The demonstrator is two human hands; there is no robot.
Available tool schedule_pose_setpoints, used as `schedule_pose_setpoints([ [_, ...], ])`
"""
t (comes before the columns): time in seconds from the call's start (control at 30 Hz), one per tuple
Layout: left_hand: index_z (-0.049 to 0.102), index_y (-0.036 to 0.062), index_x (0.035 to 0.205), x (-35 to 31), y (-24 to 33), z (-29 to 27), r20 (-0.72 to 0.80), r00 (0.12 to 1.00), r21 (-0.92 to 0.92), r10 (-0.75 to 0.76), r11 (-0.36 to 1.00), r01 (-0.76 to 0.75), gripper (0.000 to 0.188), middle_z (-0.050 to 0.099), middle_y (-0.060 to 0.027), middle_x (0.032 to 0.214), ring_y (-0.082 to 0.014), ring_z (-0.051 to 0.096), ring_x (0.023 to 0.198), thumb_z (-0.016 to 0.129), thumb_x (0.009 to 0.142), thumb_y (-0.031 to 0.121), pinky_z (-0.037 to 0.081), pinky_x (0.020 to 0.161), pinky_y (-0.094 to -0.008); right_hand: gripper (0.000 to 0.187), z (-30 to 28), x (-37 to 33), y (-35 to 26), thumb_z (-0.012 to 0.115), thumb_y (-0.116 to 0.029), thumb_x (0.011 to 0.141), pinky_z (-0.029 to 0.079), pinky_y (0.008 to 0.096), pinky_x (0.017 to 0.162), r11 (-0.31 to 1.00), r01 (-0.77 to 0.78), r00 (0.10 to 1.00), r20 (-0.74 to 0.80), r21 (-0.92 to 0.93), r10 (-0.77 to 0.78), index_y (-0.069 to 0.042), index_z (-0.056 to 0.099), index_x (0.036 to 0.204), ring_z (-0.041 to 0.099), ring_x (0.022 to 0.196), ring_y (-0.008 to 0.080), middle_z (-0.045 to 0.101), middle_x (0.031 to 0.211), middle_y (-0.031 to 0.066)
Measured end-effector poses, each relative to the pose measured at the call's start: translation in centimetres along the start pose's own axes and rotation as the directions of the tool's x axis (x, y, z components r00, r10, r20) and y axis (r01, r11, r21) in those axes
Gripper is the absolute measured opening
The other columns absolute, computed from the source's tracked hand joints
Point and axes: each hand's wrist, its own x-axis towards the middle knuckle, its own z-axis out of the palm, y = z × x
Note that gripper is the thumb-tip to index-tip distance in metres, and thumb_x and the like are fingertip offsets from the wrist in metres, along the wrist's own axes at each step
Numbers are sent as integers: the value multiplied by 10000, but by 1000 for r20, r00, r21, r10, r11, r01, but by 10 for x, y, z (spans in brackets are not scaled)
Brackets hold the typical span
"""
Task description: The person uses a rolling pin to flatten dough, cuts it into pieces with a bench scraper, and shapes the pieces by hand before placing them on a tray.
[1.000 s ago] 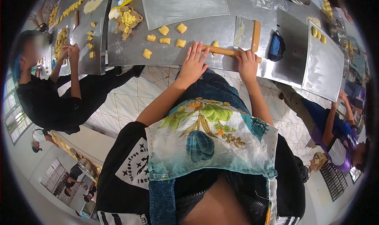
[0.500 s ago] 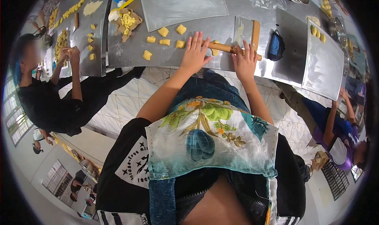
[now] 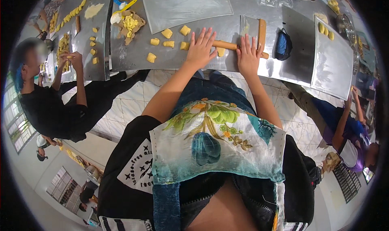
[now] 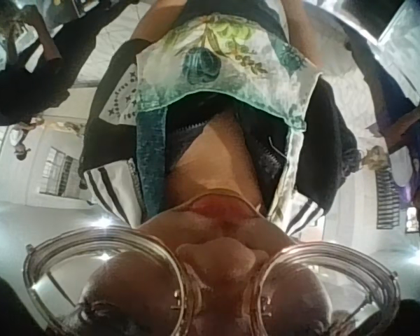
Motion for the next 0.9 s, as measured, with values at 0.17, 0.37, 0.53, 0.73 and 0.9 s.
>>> schedule_pose_setpoints([
  [0.17,260,91,1512,-31,13,-13,75,997,-34,-9,999,12,785,220,-93,1582,-273,199,1462,589,855,367,158,1137,-597,626,-12,-29,-5,497,-384,955,150,571,1150,997,6,995,98,72,-13,-129,316,1497,242,1450,243,299,1559,17],
  [0.37,255,56,1506,-54,26,-22,135,990,-39,-38,998,44,826,207,-111,1583,-279,187,1466,627,816,316,149,1145,-583,673,-27,-48,-9,520,-407,941,144,576,1151,996,30,979,197,87,-47,-135,282,1509,232,1453,231,259,1575,0],
  [0.53,256,42,1500,-67,32,-27,159,987,-46,-25,998,33,828,201,-128,1582,-290,171,1470,636,812,303,147,1150,-570,667,-31,-60,-5,533,-406,933,142,580,1151,996,68,973,218,54,-78,-147,302,1502,245,1447,224,277,1565,-8],
  [0.73,258,56,1502,-81,47,-32,206,977,-100,-61,992,83,807,173,-162,1586,-324,143,1474,627,838,329,142,1154,-559,644,-40,-68,-3,554,-396,920,150,578,1150,988,135,962,231,69,-148,-151,350,1480,280,1431,227,323,1540,-8],
  [0.9,245,113,1520,-67,45,-22,143,987,-92,-69,992,82,782,143,-216,1578,-375,122,1467,597,881,394,135,1143,-585,670,-38,-53,-10,540,-427,929,141,585,1146,990,84,974,198,116,-106,-74,352,1467,271,1434,271,327,1540,61],
])
